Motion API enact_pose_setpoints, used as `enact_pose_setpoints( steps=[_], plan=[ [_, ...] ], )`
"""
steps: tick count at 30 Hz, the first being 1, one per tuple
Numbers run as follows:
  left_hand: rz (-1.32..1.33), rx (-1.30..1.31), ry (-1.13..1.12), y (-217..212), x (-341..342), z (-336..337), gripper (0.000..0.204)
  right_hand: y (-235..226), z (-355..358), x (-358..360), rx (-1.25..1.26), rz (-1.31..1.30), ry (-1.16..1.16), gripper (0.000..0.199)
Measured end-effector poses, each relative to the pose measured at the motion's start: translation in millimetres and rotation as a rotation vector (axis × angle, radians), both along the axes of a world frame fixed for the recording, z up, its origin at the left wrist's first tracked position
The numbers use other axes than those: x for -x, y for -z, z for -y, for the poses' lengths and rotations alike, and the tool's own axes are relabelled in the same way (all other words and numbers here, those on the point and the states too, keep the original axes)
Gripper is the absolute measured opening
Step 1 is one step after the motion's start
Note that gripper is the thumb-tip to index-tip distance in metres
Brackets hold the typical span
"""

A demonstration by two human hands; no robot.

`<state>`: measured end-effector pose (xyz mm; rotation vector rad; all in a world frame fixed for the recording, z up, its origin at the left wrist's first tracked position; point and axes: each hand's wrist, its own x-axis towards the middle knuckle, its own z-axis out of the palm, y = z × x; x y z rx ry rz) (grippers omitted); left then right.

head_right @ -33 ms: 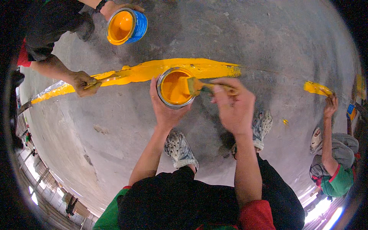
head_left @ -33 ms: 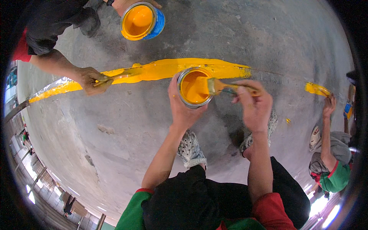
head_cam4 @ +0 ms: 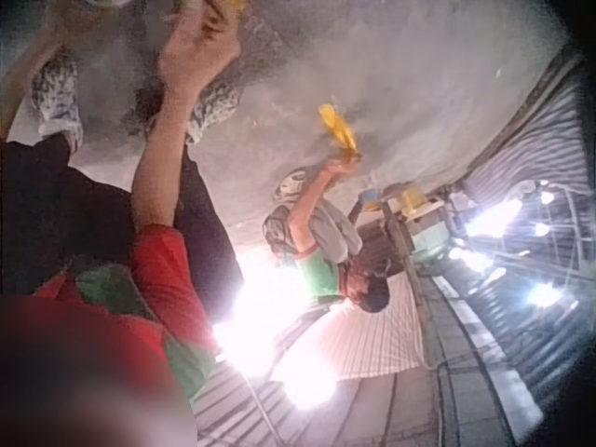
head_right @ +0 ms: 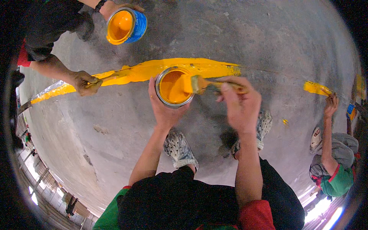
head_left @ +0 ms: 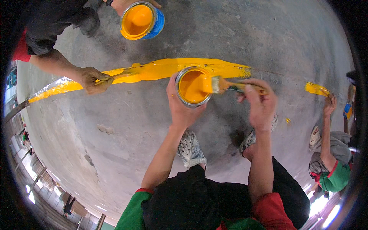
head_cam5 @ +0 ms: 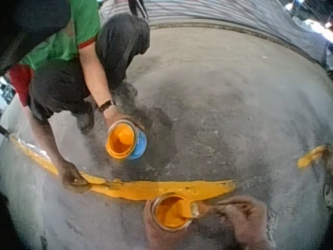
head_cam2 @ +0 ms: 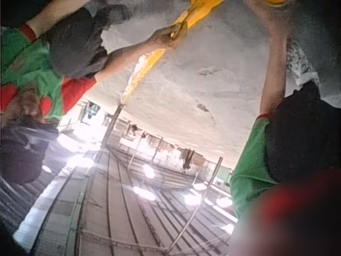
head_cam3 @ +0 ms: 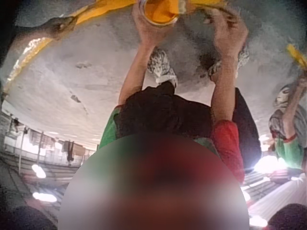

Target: The person paints a yellow line on a concrete floor using a paintbrush and a paint can. They repeatedly dip the brush into the can and apply paint along a pre-marked strip, occasionally refilling the can from another container.

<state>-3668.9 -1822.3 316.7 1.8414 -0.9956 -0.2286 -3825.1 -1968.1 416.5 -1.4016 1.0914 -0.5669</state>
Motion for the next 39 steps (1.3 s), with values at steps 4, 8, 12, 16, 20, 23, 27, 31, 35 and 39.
enact_pose_setpoints(
  steps=[4,8,12,16,20,23,27,31,35,39],
  plan=[
    [0.003,-0.052,-0.098,1,-5,-6,0.120,3,32,22,0.087,0.104,0.128,0.017],
    [0.101,-0.168,-0.201,-3,-8,-15,0.124,30,37,9,0.145,-0.120,0.141,0.017],
    [0.040,-0.111,-0.198,-5,-10,-25,0.128,44,33,9,0.374,-0.318,0.053,0.016],
    [0.033,-0.135,-0.214,-12,-13,-40,0.130,26,31,17,0.765,-0.706,0.103,0.018],
    [0.108,-0.171,-0.294,-23,-20,-49,0.133,33,-1,-30,0.756,-0.770,-0.201,0.018],
    [0.101,-0.239,-0.358,-29,-27,-54,0.135,60,-36,-66,0.607,-0.125,-0.123,0.019],
    [0.165,-0.251,-0.324,-24,-34,-65,0.136,73,-18,-32,0.448,-0.332,0.073,0.022],
    [0.216,-0.314,-0.342,-22,-32,-78,0.136,37,42,46,0.551,-0.687,0.298,0.023],
    [0.222,-0.211,-0.269,-33,-32,-74,0.132,8,55,58,0.721,-0.707,0.440,0.019],
    [0.082,-0.105,-0.183,-45,-31,-63,0.132,-3,58,43,0.695,-0.420,0.332,0.015]
  ],
)
